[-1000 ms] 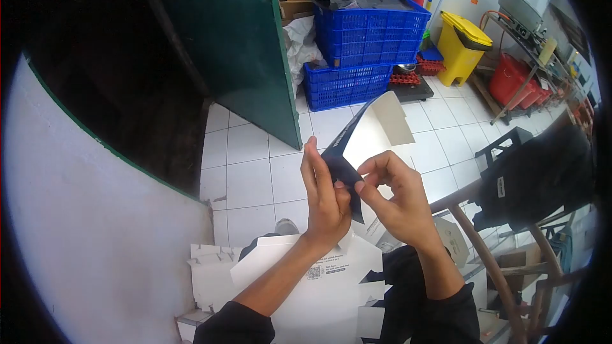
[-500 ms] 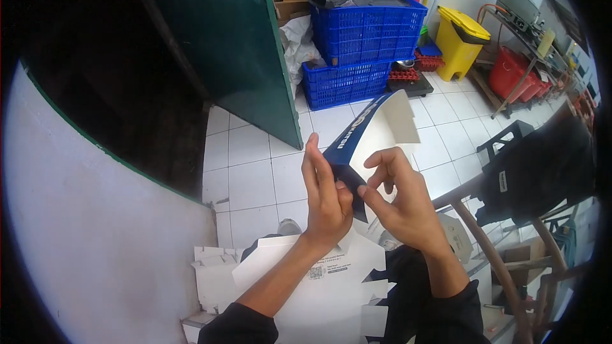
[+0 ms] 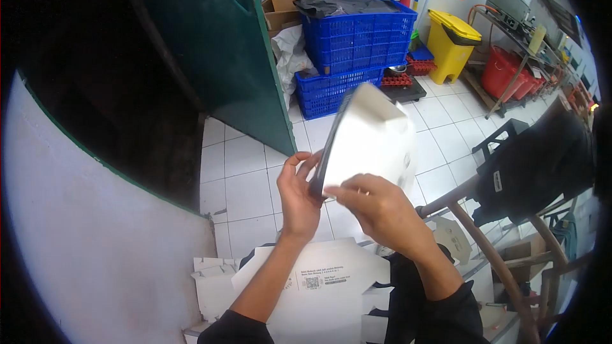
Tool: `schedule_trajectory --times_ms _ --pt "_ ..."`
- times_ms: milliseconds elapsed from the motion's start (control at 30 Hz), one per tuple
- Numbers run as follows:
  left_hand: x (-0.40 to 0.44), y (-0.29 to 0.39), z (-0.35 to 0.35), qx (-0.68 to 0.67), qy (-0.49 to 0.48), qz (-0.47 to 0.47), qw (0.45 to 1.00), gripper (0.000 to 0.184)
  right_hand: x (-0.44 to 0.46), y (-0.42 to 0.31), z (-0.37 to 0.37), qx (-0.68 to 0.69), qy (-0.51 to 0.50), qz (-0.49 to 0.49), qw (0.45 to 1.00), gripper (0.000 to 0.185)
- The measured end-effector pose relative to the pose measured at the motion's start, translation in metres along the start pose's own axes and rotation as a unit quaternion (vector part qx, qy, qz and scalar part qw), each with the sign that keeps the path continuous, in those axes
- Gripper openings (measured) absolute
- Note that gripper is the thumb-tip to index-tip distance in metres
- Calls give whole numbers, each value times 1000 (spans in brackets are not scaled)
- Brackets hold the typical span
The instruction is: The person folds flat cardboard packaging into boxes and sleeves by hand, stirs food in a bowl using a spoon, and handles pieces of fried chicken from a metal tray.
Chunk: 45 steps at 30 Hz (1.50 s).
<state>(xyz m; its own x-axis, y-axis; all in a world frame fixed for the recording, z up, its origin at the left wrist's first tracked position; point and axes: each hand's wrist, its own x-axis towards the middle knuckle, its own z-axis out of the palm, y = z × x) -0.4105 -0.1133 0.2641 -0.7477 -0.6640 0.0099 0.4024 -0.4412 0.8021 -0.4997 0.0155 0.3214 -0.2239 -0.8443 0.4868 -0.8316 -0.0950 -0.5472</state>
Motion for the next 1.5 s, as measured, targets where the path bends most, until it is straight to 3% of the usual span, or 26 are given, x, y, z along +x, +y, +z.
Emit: schedule_trajectory --times_ms 33,133,233,300,433,500,533,567,633,667,733,767,800,833,867,933,1033,1100,1167,1233,1300,1367,1433,1467,1500 --pt "4 5 0 2 3 4 1000 60 -2 1 0 -64 -55 -29 996 26" --pt "11 10 -11 -76 21 -160 984 69 -10 -18 5 -109 -158 -42 981 29" --pt "8 13 -2 52 112 -192 974 61 -11 -29 9 -154 -242 -57 956 33" --pt "6 14 4 99 138 -181 969 58 -13 -27 13 -156 -234 -75 957 30" --pt "7 1 -12 124 110 -70 984 66 -8 -23 5 -97 -188 -86 974 28" --pt "9 0 -18 137 108 -36 984 67 -1 -24 -13 27 -43 -70 996 34" --pt "9 -1 -20 123 118 -36 985 67 -1 -19 -21 -7 30 -60 998 38" --pt "8 -2 -20 109 128 -35 985 66 -1 -14 -31 -86 120 -43 988 31" --pt "5 4 -17 104 143 -31 984 64 -5 13 -47 -183 314 11 931 41" --pt "4 6 -17 96 137 -27 986 64 -3 23 -55 -198 377 96 900 48" --pt "3 9 -17 85 132 -21 987 64 -4 50 -69 -252 433 213 839 63" --pt "3 9 -17 92 128 -17 987 64 -9 62 -72 -253 431 210 840 63" --pt "2 9 -15 99 123 -14 987 63 -15 71 -74 -18 385 303 872 63" --pt "1 9 -14 97 123 -15 988 63 -19 77 -75 217 313 378 844 64" --pt "3 11 -13 86 133 -47 986 61 -20 83 -73 150 300 368 867 57" --pt "4 10 -9 75 140 -81 984 59 -20 78 -78 168 292 345 876 54" --pt "5 5 -6 52 145 -43 987 52 -15 57 -72 159 306 276 897 47" --pt "9 -3 -7 120 173 31 977 47 -12 34 -66 49 284 211 934 44" --pt "9 -7 -3 119 183 37 975 45 -8 -1 -54 27 254 172 951 43" --pt "7 -7 -1 165 200 37 965 42 -11 -32 -45 11 160 139 977 49" --pt "6 -8 0 132 179 11 975 42 -11 -43 -32 47 154 54 986 50" --pt "4 -8 -1 96 159 -16 982 43 -14 -34 -32 97 125 62 985 57" --pt "3 -5 -1 -17 81 -92 992 49 -10 -16 -40 252 69 37 965 66" --pt "2 -5 0 -83 84 -131 984 55 -13 -8 -36 374 61 75 922 61" --pt "2 -6 0 -83 84 -130 984 55 -13 -3 -36 373 61 75 923 61"
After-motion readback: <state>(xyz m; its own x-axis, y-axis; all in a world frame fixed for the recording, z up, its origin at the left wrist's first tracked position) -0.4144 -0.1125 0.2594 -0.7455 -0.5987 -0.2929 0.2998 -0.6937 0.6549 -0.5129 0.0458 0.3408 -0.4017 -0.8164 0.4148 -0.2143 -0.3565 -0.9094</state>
